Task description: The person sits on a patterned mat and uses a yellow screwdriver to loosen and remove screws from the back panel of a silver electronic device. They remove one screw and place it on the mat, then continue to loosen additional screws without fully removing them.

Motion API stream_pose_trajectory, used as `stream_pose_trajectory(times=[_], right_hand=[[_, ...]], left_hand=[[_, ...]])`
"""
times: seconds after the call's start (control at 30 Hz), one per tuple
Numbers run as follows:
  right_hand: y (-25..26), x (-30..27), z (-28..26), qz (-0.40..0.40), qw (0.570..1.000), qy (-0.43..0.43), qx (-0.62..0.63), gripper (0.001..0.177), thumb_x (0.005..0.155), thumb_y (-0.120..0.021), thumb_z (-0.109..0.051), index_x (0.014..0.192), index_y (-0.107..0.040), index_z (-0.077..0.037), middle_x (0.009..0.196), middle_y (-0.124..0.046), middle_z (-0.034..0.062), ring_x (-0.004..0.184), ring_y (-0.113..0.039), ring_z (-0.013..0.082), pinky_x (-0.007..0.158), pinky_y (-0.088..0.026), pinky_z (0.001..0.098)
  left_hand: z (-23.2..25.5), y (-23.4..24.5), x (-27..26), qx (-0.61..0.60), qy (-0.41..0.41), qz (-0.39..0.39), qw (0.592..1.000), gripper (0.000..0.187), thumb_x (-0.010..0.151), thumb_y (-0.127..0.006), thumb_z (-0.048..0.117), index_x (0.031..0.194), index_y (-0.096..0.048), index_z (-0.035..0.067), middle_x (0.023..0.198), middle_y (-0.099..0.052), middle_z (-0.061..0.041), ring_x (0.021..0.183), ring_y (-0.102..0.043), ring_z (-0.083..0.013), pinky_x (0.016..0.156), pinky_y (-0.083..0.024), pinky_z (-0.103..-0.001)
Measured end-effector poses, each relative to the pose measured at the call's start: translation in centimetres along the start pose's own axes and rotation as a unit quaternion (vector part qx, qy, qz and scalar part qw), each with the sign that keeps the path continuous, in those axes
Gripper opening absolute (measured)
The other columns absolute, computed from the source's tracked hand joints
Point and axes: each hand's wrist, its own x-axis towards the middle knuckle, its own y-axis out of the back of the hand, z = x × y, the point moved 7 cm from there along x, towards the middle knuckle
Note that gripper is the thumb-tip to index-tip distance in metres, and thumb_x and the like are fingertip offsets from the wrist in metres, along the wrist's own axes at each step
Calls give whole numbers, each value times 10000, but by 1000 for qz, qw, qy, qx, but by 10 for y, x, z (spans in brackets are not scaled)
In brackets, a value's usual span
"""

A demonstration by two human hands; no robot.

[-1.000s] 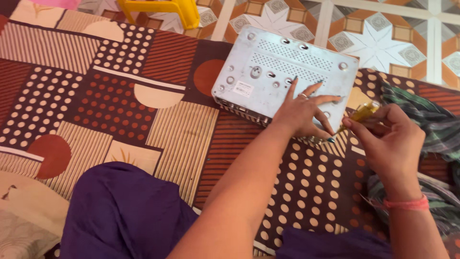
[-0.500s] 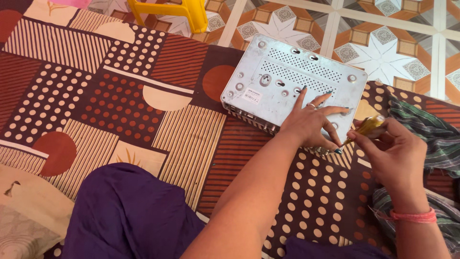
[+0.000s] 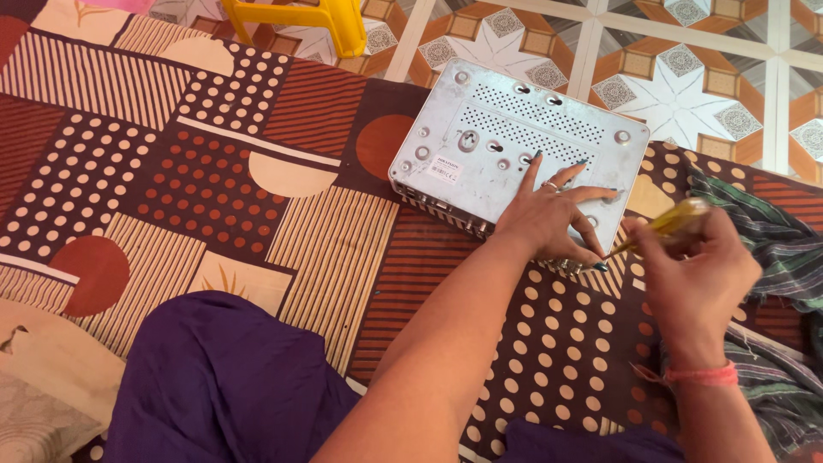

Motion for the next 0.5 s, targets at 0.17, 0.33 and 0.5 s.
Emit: stream_pose_trajectory(times=[0.17, 0.33, 0.5], right_hand=[[4, -4, 12, 14, 999, 17, -31, 375, 1013, -888, -237, 822, -674, 5, 715, -682, 26, 613, -567, 49, 621, -443, 221], [2, -5, 10, 13, 998, 48, -41, 412, 1004, -902, -233, 786, -643, 2, 709, -663, 30, 613, -561, 53, 600, -443, 198], [2, 0, -5, -3, 999, 41, -9, 445, 988, -923, -245, 940, -588, 44, 805, -693, 59, 733, -662, 80, 694, -543, 250]], left_hand=[[1, 0, 1, -2, -8, 11, 1000, 205, 633, -821, 606, 816, -803, 514, 1570, -375, 255, 1564, -129, -134, 1263, 139, -544], [0, 0, 0, 4, -8, 9, 1000, 216, 635, -819, 611, 827, -803, 513, 1571, -369, 254, 1561, -130, -138, 1261, 132, -553], [1, 0, 1, 13, -6, 9, 1000, 235, 644, -808, 626, 849, -801, 512, 1571, -363, 255, 1564, -133, -143, 1257, 127, -573]])
